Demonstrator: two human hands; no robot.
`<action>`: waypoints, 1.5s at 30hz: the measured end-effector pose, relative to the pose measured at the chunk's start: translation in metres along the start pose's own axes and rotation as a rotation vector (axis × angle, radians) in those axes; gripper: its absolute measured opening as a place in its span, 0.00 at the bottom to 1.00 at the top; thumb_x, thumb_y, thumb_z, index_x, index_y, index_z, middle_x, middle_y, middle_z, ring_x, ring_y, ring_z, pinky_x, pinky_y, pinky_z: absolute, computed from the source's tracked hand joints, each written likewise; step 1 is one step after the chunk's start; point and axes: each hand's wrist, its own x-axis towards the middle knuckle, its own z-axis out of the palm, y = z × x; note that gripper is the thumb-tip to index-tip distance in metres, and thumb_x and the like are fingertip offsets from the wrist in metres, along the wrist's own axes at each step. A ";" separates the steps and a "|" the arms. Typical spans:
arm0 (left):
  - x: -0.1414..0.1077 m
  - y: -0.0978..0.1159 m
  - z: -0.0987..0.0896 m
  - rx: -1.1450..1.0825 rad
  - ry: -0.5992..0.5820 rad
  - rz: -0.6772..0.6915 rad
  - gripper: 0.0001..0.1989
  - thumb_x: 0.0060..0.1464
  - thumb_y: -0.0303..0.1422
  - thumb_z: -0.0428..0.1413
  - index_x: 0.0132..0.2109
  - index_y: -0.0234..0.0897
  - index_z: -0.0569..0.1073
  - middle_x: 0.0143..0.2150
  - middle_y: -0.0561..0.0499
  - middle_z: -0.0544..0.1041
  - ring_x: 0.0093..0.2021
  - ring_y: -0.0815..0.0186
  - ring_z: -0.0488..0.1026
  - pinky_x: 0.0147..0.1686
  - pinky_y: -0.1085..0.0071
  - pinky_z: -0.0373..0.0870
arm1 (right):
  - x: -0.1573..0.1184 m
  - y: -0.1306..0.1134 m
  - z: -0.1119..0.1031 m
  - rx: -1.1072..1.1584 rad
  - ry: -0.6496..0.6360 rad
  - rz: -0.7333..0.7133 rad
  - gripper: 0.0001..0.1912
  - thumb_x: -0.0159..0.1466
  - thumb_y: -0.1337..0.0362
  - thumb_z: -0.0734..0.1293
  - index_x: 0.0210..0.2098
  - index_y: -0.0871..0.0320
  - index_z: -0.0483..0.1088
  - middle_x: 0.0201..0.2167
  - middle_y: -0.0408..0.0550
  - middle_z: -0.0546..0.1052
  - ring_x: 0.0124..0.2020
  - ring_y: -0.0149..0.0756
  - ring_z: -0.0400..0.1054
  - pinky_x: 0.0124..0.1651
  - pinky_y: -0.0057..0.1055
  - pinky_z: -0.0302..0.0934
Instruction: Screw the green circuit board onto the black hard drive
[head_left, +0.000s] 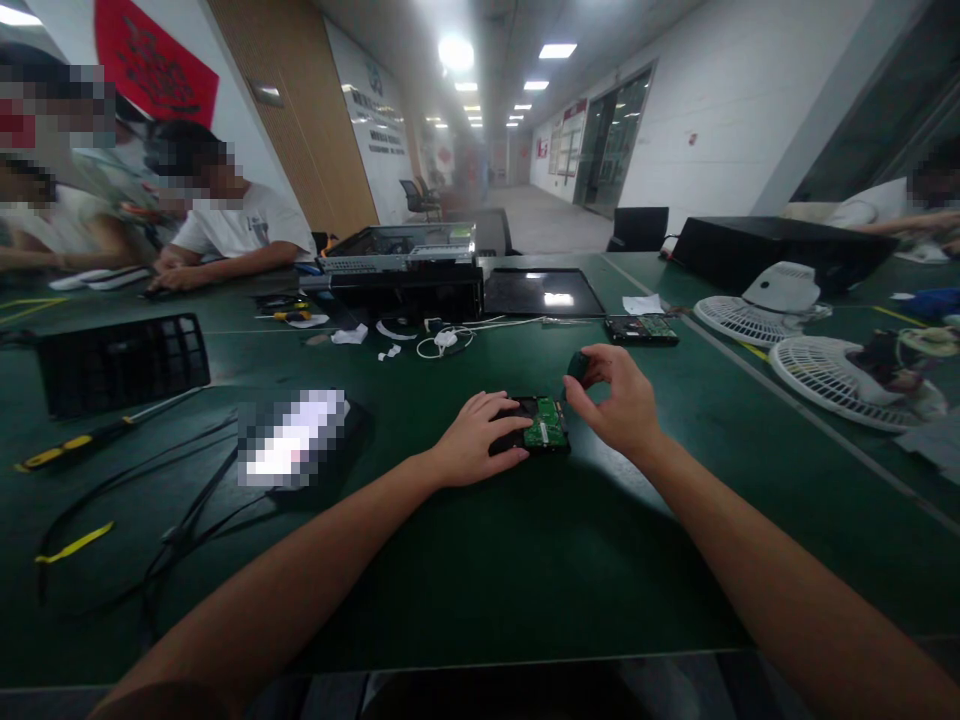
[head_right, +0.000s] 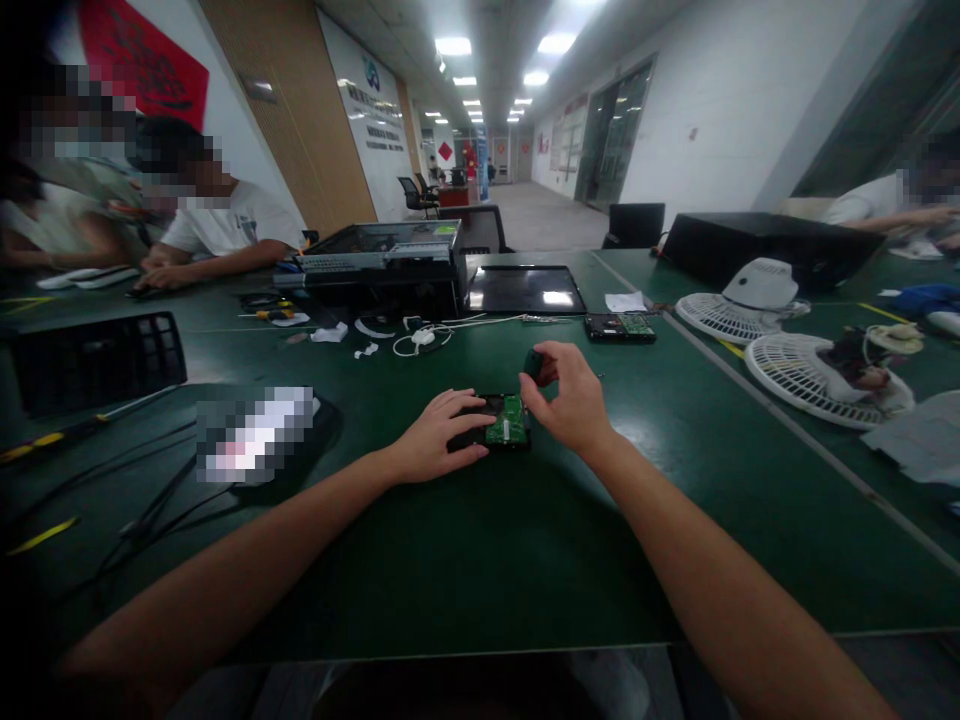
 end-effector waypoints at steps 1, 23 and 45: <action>0.000 0.000 0.000 0.001 -0.001 -0.002 0.26 0.66 0.48 0.61 0.67 0.47 0.72 0.70 0.44 0.69 0.74 0.46 0.60 0.74 0.40 0.51 | 0.000 0.000 -0.001 -0.013 0.002 -0.005 0.20 0.66 0.60 0.71 0.56 0.53 0.66 0.40 0.48 0.76 0.34 0.40 0.76 0.43 0.44 0.75; 0.000 0.001 -0.002 -0.014 -0.021 -0.020 0.26 0.66 0.47 0.60 0.68 0.49 0.71 0.70 0.44 0.68 0.74 0.44 0.59 0.74 0.38 0.51 | 0.005 -0.005 -0.012 -0.087 -0.099 -0.103 0.21 0.68 0.58 0.69 0.59 0.51 0.69 0.39 0.48 0.77 0.35 0.41 0.74 0.44 0.43 0.72; 0.000 0.000 -0.001 -0.004 -0.010 -0.013 0.27 0.66 0.47 0.61 0.68 0.49 0.71 0.70 0.45 0.68 0.74 0.45 0.59 0.74 0.38 0.51 | 0.004 -0.003 -0.004 -0.034 -0.106 -0.109 0.25 0.70 0.60 0.69 0.65 0.51 0.65 0.53 0.55 0.77 0.44 0.45 0.77 0.52 0.50 0.75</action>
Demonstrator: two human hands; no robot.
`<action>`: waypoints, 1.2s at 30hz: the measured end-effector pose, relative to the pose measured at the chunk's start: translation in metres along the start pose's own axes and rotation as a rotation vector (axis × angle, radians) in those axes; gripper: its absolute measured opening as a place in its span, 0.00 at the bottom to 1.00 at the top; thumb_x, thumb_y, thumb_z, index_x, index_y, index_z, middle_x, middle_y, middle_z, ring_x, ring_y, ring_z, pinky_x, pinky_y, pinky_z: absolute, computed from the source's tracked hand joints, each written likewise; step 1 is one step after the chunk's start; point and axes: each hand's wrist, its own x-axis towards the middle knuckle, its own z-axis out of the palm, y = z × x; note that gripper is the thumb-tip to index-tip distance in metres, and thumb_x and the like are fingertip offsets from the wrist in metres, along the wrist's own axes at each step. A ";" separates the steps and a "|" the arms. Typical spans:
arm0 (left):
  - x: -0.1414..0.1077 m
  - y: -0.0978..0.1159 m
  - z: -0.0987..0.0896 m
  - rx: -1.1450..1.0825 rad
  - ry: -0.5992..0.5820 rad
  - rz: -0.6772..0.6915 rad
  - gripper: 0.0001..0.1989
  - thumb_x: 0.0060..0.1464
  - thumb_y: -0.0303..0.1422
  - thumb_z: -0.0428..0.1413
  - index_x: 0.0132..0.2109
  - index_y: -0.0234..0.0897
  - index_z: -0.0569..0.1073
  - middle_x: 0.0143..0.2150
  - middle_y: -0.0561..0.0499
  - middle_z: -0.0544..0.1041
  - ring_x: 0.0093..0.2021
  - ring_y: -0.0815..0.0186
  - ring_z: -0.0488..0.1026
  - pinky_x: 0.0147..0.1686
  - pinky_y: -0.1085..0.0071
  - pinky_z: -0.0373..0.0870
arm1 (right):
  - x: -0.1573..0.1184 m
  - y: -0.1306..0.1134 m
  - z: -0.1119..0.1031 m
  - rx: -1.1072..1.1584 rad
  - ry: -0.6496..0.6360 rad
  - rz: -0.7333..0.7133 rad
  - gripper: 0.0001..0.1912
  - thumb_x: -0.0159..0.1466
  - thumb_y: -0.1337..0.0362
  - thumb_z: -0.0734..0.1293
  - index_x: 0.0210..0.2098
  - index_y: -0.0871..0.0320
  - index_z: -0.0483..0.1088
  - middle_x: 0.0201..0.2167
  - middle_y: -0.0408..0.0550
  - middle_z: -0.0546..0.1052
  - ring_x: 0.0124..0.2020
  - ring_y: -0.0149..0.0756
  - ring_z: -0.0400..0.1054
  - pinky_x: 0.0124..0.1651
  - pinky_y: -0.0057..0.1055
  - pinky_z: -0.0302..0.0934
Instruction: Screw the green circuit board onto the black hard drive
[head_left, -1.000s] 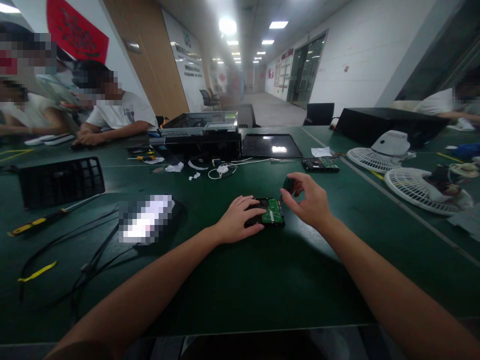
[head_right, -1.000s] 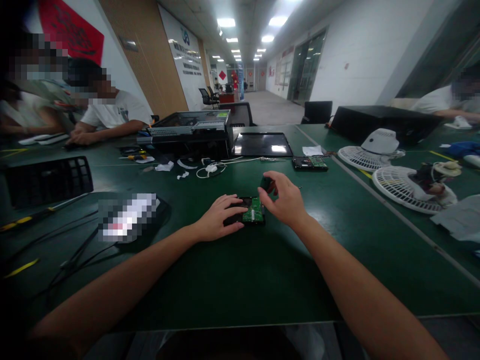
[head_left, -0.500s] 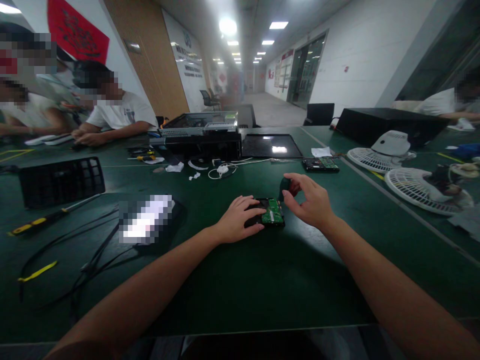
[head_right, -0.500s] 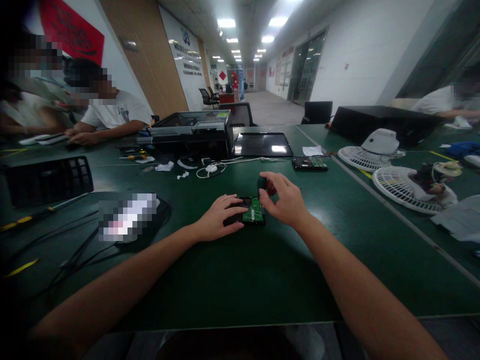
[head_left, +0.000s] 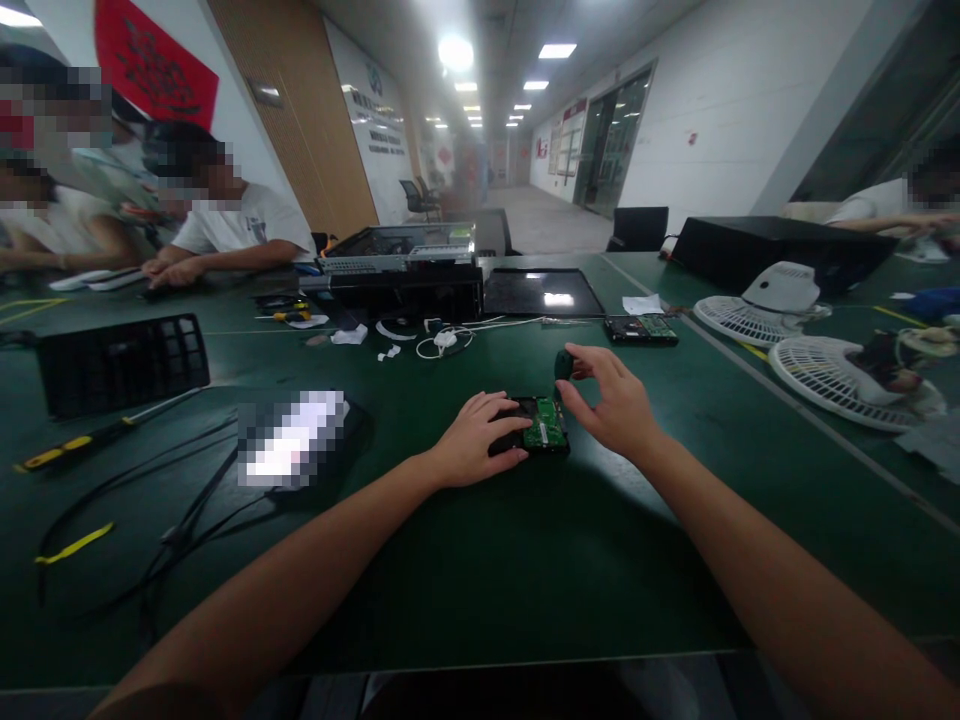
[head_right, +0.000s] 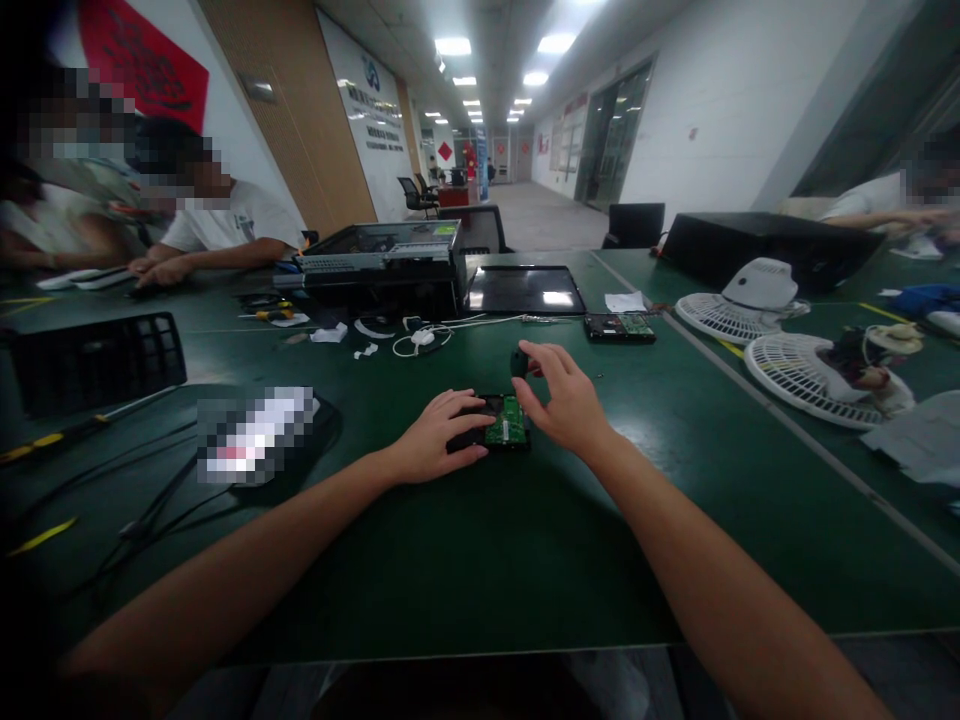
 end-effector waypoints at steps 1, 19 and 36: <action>0.000 0.000 0.000 0.000 0.001 0.000 0.27 0.66 0.47 0.61 0.68 0.49 0.71 0.70 0.44 0.68 0.74 0.45 0.59 0.74 0.39 0.51 | 0.000 0.000 0.001 -0.005 0.010 0.008 0.25 0.70 0.61 0.69 0.65 0.51 0.65 0.54 0.56 0.77 0.44 0.45 0.78 0.52 0.50 0.75; -0.001 -0.001 0.001 0.003 0.010 0.010 0.26 0.66 0.47 0.61 0.67 0.47 0.72 0.69 0.43 0.69 0.74 0.45 0.59 0.74 0.39 0.51 | 0.000 0.003 0.002 -0.112 0.131 -0.032 0.22 0.65 0.60 0.75 0.56 0.51 0.67 0.51 0.55 0.75 0.47 0.48 0.75 0.44 0.47 0.76; 0.000 -0.001 0.001 0.009 -0.001 0.005 0.26 0.67 0.48 0.60 0.68 0.48 0.72 0.70 0.45 0.68 0.74 0.45 0.59 0.74 0.39 0.51 | 0.003 -0.006 -0.004 -0.015 0.094 -0.067 0.19 0.66 0.66 0.70 0.56 0.51 0.69 0.44 0.49 0.75 0.36 0.38 0.72 0.41 0.41 0.72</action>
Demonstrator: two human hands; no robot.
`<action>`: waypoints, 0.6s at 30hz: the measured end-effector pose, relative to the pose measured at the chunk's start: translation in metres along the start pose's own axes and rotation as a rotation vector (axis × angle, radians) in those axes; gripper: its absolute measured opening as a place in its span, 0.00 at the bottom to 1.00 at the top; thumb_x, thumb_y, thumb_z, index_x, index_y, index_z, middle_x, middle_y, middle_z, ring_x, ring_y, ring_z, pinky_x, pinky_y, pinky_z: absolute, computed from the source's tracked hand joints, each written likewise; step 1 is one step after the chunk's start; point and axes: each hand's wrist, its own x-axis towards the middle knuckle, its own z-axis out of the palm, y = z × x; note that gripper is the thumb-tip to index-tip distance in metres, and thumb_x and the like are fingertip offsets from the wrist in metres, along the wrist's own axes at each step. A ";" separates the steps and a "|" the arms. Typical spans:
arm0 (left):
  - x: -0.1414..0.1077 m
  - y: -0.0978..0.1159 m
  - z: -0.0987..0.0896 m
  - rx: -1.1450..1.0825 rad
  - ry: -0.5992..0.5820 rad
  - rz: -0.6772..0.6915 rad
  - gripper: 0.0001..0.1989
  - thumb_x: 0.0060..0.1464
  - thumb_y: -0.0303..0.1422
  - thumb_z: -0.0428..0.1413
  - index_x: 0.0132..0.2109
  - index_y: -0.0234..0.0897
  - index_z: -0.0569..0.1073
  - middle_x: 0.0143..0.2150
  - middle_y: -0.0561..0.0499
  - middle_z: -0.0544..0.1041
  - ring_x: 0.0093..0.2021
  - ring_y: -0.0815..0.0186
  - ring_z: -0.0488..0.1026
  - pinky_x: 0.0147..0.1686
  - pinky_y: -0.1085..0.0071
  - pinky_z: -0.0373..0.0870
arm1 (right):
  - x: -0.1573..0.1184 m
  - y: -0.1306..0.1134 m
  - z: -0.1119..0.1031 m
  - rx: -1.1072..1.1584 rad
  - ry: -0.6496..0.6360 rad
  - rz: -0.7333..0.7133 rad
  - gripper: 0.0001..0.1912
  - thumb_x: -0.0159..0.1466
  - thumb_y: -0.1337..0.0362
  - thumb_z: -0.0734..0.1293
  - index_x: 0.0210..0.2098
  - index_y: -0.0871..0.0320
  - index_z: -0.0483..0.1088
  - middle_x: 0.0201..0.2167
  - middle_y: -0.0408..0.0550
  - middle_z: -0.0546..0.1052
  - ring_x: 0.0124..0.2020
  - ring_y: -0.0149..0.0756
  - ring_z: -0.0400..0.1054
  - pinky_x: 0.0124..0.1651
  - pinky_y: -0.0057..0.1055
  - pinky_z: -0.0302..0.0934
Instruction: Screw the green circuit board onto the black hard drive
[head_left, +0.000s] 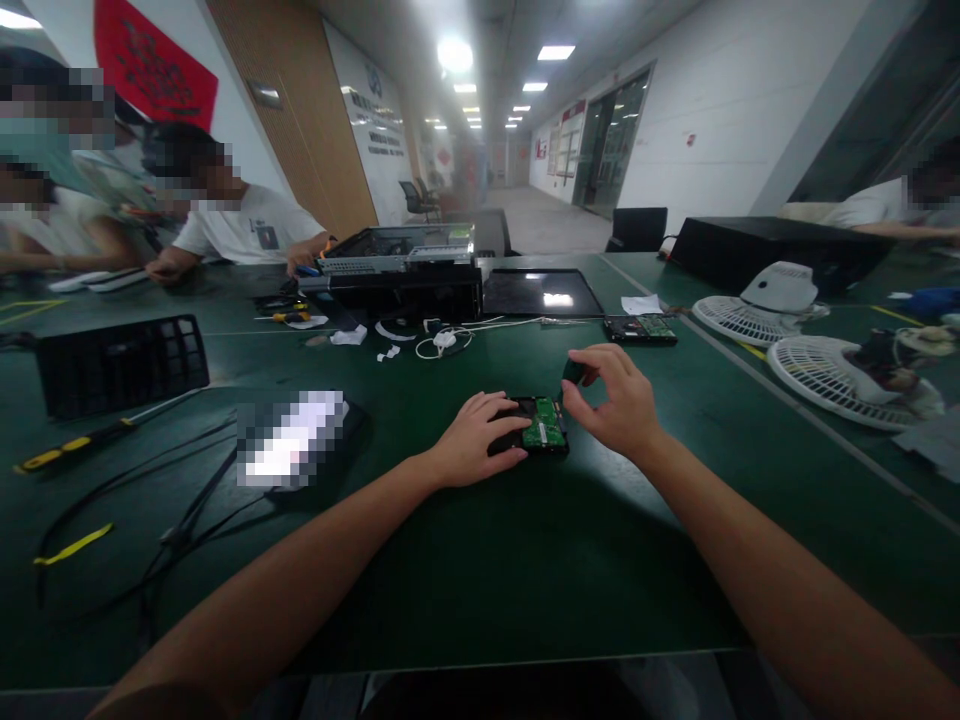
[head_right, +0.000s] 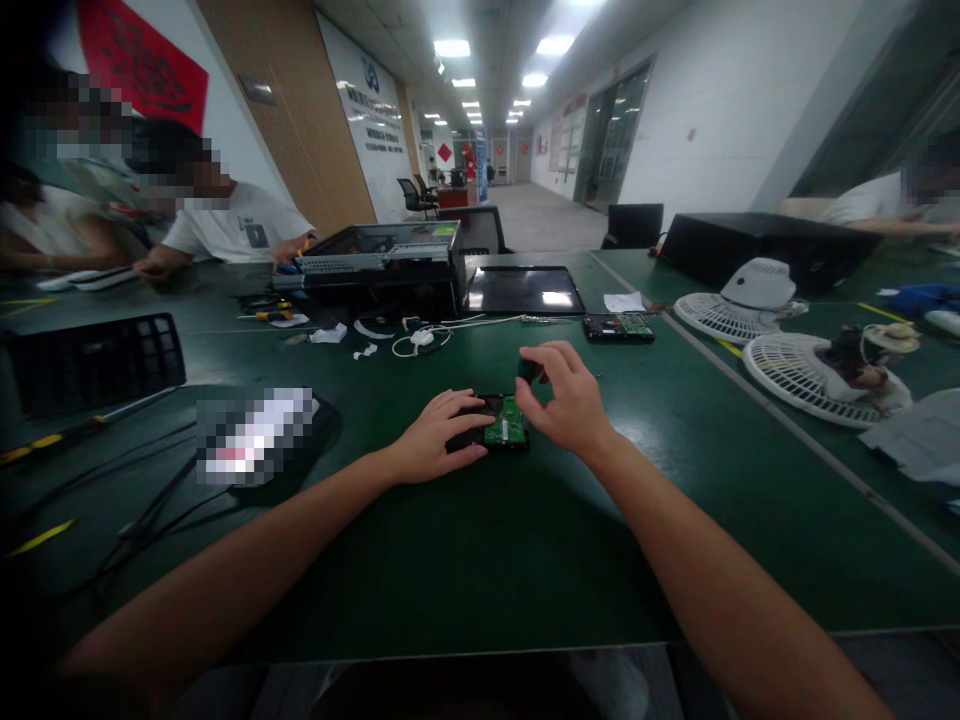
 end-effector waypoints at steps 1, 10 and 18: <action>0.000 0.000 0.000 0.000 0.000 0.001 0.26 0.67 0.47 0.60 0.68 0.48 0.72 0.70 0.44 0.69 0.74 0.45 0.59 0.74 0.39 0.51 | 0.000 0.000 0.000 -0.005 0.003 0.009 0.18 0.66 0.65 0.71 0.55 0.51 0.69 0.43 0.49 0.74 0.35 0.37 0.71 0.40 0.41 0.71; 0.000 0.000 0.001 -0.017 0.004 -0.007 0.26 0.66 0.47 0.61 0.67 0.49 0.72 0.70 0.44 0.69 0.74 0.44 0.59 0.73 0.37 0.51 | 0.000 -0.003 0.001 0.027 0.020 0.070 0.17 0.65 0.62 0.72 0.53 0.53 0.69 0.35 0.44 0.69 0.33 0.38 0.68 0.39 0.39 0.69; 0.000 0.001 -0.002 -0.007 -0.006 -0.006 0.26 0.67 0.48 0.60 0.68 0.48 0.72 0.70 0.44 0.68 0.74 0.45 0.59 0.74 0.39 0.51 | -0.003 0.000 0.004 0.058 -0.019 0.089 0.20 0.65 0.65 0.69 0.57 0.52 0.67 0.38 0.46 0.68 0.35 0.39 0.68 0.38 0.40 0.71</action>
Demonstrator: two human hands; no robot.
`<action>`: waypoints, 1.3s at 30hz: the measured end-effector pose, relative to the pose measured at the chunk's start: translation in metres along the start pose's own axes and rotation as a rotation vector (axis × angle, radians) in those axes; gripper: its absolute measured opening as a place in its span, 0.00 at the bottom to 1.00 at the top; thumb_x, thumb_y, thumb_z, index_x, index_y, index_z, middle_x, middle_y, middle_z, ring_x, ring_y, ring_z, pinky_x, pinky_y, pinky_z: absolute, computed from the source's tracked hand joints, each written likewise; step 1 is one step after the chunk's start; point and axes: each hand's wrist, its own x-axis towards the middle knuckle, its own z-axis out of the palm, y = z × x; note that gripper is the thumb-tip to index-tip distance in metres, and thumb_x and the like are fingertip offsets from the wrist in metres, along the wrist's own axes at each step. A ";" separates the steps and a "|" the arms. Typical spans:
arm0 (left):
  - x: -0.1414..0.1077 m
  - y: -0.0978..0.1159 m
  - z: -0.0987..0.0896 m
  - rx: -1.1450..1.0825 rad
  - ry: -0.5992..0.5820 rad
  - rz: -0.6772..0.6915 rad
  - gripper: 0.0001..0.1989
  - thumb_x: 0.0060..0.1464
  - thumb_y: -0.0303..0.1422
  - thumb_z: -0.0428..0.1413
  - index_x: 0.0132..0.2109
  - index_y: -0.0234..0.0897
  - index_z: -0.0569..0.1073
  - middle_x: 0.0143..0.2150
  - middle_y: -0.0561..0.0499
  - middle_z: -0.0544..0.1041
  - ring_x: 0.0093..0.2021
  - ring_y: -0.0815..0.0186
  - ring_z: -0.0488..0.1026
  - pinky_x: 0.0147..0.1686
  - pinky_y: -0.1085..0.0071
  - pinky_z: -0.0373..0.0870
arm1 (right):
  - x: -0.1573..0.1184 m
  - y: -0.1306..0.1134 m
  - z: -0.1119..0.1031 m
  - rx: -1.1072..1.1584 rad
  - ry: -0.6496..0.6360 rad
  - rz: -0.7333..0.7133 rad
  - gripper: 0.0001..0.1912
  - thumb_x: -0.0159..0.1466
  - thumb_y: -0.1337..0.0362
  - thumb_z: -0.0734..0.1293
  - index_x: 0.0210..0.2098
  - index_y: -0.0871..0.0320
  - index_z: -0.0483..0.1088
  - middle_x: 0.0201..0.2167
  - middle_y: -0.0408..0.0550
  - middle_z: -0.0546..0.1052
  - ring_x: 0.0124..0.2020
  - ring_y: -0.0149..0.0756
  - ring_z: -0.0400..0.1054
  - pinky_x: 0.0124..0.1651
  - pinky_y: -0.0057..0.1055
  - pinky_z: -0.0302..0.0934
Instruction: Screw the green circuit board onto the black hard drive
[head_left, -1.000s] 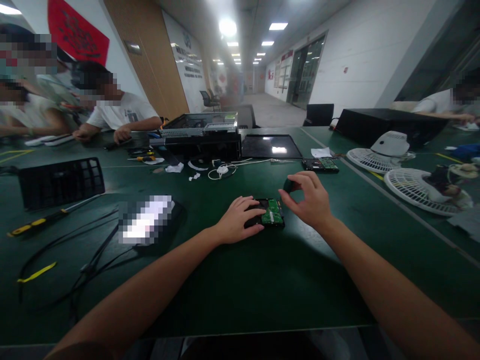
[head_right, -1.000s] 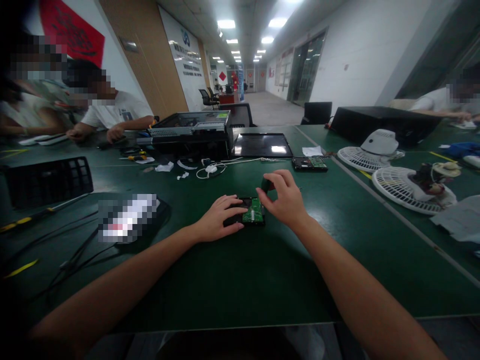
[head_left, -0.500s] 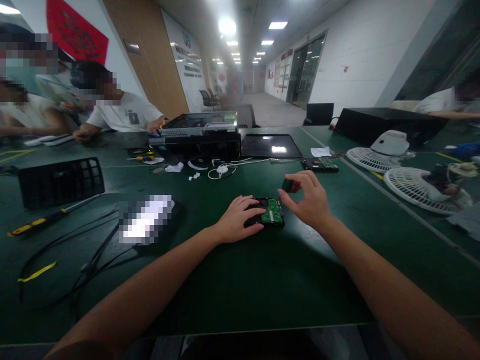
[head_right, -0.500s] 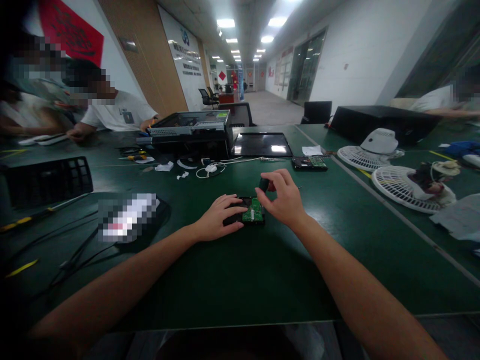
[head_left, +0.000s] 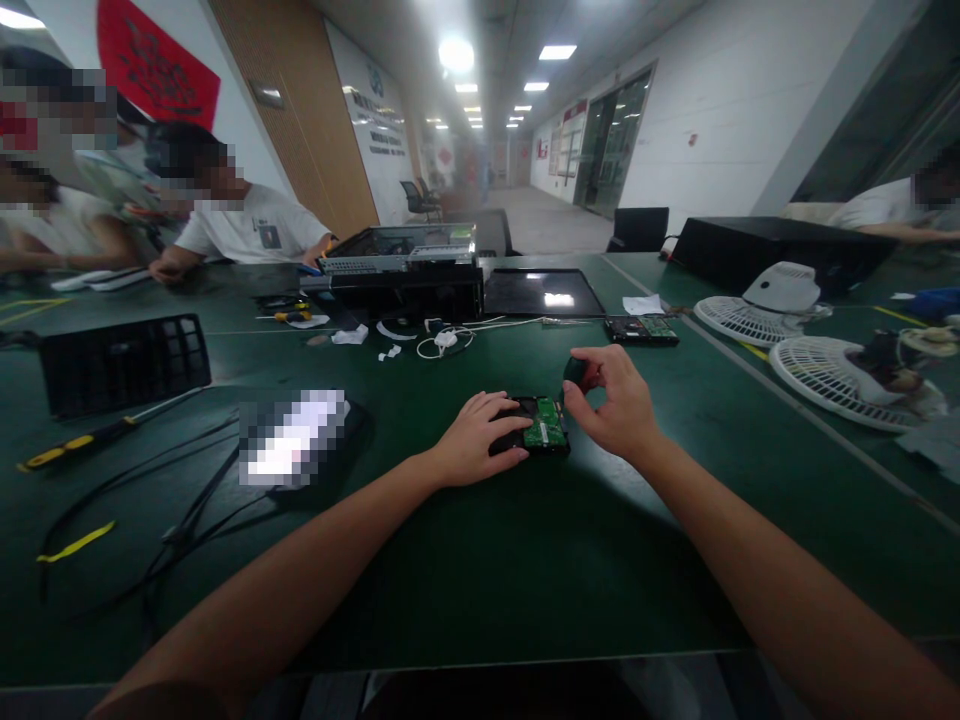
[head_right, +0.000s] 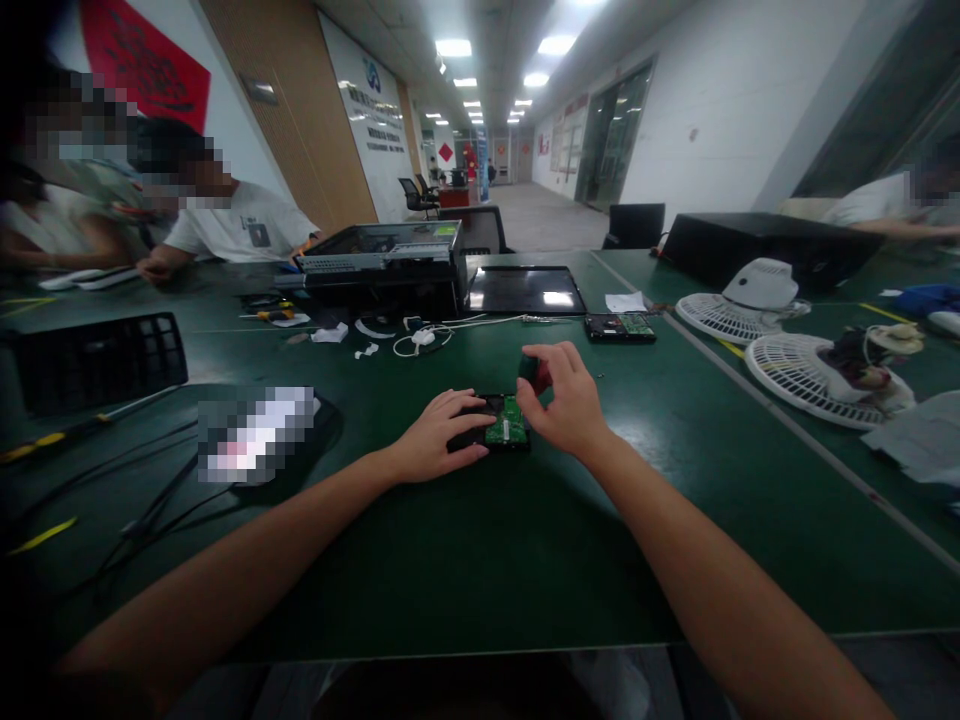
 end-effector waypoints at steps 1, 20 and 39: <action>0.000 0.000 0.000 0.000 -0.003 0.000 0.26 0.67 0.48 0.59 0.68 0.48 0.72 0.70 0.44 0.68 0.74 0.45 0.58 0.74 0.39 0.51 | 0.001 -0.001 0.000 0.002 -0.004 0.001 0.20 0.66 0.65 0.70 0.57 0.52 0.67 0.39 0.46 0.67 0.35 0.39 0.68 0.38 0.40 0.72; 0.000 -0.001 0.002 0.000 0.002 -0.004 0.27 0.66 0.48 0.61 0.68 0.48 0.72 0.70 0.44 0.69 0.74 0.45 0.59 0.74 0.39 0.50 | -0.006 0.009 0.011 0.060 -0.092 0.082 0.28 0.70 0.60 0.69 0.65 0.54 0.59 0.55 0.57 0.74 0.45 0.44 0.76 0.46 0.47 0.77; 0.001 -0.001 0.003 0.000 0.005 -0.007 0.27 0.66 0.48 0.61 0.67 0.49 0.72 0.70 0.45 0.69 0.75 0.45 0.59 0.74 0.39 0.50 | -0.008 0.008 0.011 0.002 -0.009 0.064 0.25 0.69 0.59 0.70 0.62 0.51 0.62 0.56 0.55 0.71 0.36 0.37 0.75 0.38 0.42 0.77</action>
